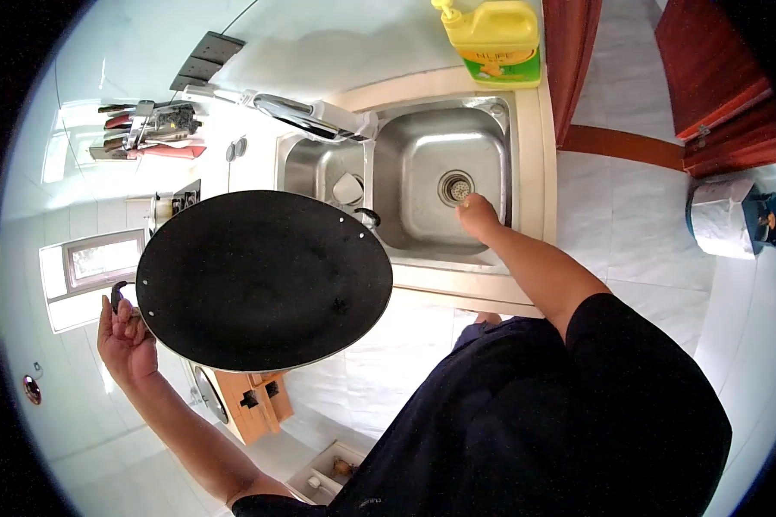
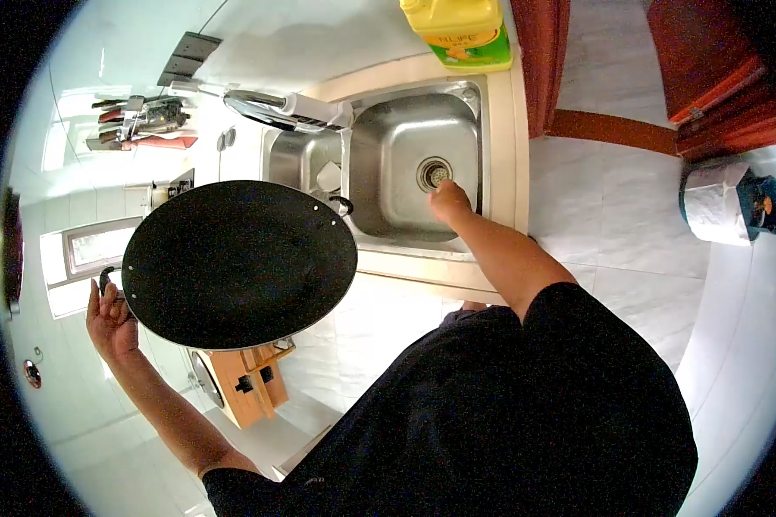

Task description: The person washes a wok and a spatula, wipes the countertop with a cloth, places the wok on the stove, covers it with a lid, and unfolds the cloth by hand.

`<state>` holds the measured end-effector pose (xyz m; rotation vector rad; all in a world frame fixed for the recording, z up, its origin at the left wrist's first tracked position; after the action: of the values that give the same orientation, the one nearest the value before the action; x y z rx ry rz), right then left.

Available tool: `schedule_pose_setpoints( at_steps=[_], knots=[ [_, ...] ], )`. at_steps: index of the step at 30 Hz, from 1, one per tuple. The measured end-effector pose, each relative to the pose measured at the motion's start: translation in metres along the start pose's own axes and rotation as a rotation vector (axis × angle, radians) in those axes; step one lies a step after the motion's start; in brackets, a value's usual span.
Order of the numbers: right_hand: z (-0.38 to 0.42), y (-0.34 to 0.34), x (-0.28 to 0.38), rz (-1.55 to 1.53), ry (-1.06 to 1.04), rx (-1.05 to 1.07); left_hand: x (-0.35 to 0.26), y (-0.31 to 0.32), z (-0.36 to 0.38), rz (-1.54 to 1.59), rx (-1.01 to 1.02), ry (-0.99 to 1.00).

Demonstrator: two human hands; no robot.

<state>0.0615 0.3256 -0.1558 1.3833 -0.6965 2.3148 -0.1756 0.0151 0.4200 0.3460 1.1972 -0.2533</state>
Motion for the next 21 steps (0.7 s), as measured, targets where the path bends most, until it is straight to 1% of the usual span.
schedule_pose_setpoints(
  at_steps=[2, 3, 4, 6, 7, 8, 10, 11, 14, 15, 18, 19, 20, 21],
  knots=[
    [-0.01, 0.008, -0.012, 0.146, -0.038, -0.063, 0.002, 0.007, -0.002, -0.013, -0.01, 0.018],
    [-0.011, 0.009, -0.012, 0.179, -0.033, -0.052, 0.006, 0.013, -0.002, -0.015, -0.019, 0.023],
    [-0.011, 0.01, -0.008, 0.213, -0.026, -0.037, 0.01, 0.027, 0.002, -0.026, -0.083, 0.038],
    [-0.005, 0.012, -0.001, 0.259, -0.022, 0.001, 0.012, 0.032, 0.002, -0.007, -0.062, 0.016],
    [-0.002, 0.012, 0.005, 0.27, -0.026, 0.018, 0.011, 0.032, 0.003, -0.047, -0.078, 0.025],
    [-0.001, 0.013, 0.009, 0.281, -0.032, 0.032, 0.011, 0.026, 0.002, -0.04, -0.058, 0.033],
    [0.001, 0.016, 0.009, 0.318, -0.08, -0.008, 0.011, 0.015, 0.0, -0.026, -0.011, 0.047],
    [0.001, 0.017, 0.01, 0.335, -0.105, -0.032, 0.006, -0.006, -0.007, -0.021, 0.117, 0.004],
    [0.008, 0.018, 0.02, 0.353, -0.128, 0.001, 0.018, 0.008, 0.004, 0.021, -0.104, 0.072],
    [0.011, 0.017, 0.023, 0.37, -0.139, 0.006, 0.021, 0.007, 0.004, 0.001, -0.012, 0.072],
    [0.012, 0.019, 0.025, 0.413, -0.172, 0.02, 0.037, 0.015, 0.008, 0.043, 0.063, 0.053],
    [0.014, 0.018, 0.032, 0.415, -0.179, 0.019, 0.041, 0.022, 0.006, 0.081, 0.276, -0.009],
    [0.021, 0.016, 0.04, 0.385, -0.214, 0.054, 0.041, 0.017, 0.008, 0.037, -0.227, 0.15],
    [0.005, 0.03, 0.022, 0.353, -0.24, 0.037, 0.031, -0.012, -0.004, 0.017, -0.104, 0.135]
  ],
)
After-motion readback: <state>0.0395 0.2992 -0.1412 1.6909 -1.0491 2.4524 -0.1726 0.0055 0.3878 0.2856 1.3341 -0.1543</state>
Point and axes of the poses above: each hand's wrist, its own z-axis away from the middle knuckle, its own y-axis out of the palm, x = y × z, the point moved 3 cm from there along -z, towards the middle knuckle, and after that the axes turned 11 degrees about -y, right-handed, at the moved point
